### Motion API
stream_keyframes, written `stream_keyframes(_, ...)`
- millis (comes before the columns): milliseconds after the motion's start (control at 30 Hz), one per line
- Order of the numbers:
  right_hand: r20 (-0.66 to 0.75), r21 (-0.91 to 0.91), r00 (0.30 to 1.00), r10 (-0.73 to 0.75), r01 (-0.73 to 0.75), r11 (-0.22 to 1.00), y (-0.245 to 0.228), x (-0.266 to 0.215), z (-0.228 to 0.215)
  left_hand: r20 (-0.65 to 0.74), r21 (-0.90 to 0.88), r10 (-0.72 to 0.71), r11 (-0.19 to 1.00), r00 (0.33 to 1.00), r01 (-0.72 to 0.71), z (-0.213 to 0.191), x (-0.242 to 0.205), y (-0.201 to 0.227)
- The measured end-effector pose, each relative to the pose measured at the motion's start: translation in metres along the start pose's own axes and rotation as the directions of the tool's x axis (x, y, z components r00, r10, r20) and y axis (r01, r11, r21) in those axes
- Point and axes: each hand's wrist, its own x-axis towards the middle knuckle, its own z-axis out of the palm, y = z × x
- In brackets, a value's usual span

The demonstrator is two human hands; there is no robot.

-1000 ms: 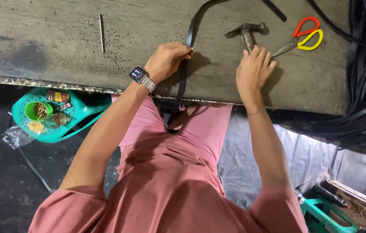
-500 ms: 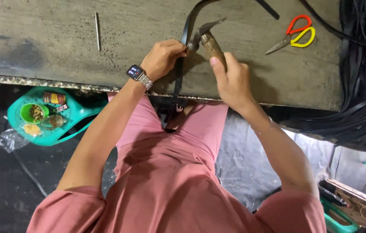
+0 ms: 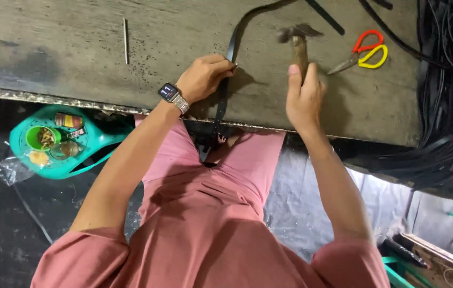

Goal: The person is using a hammer and a punch tool to create holes in long, thin leather straps on a workbench.

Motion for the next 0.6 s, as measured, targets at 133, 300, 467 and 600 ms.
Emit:
stream_keyframes(133,-0.172,-0.439,0.985,0.011,-0.087,0.894,0.059,0.014,0.036,0.055,0.007,-0.015,1.000,0.998,0.015,-0.003,0.005,0.009)
stream_keyframes(300,-0.178,-0.518,0.977,-0.115,0.006,0.855,0.030,0.004,0.065,0.011,-0.013,-0.008,1.000,1.000,0.008,-0.001,-0.001,0.008)
stream_keyframes(467,0.025,0.038,0.958,-0.287,0.286,0.957,-0.010,0.005,0.100,-0.046,-0.018,-0.008,1.000,0.999,0.007,0.003,-0.001,0.008)
stream_keyframes(600,0.035,-0.059,0.965,-0.260,0.261,0.963,-0.029,0.007,0.100,-0.052,-0.071,-0.071,0.995,0.996,0.068,0.002,0.001,0.006)
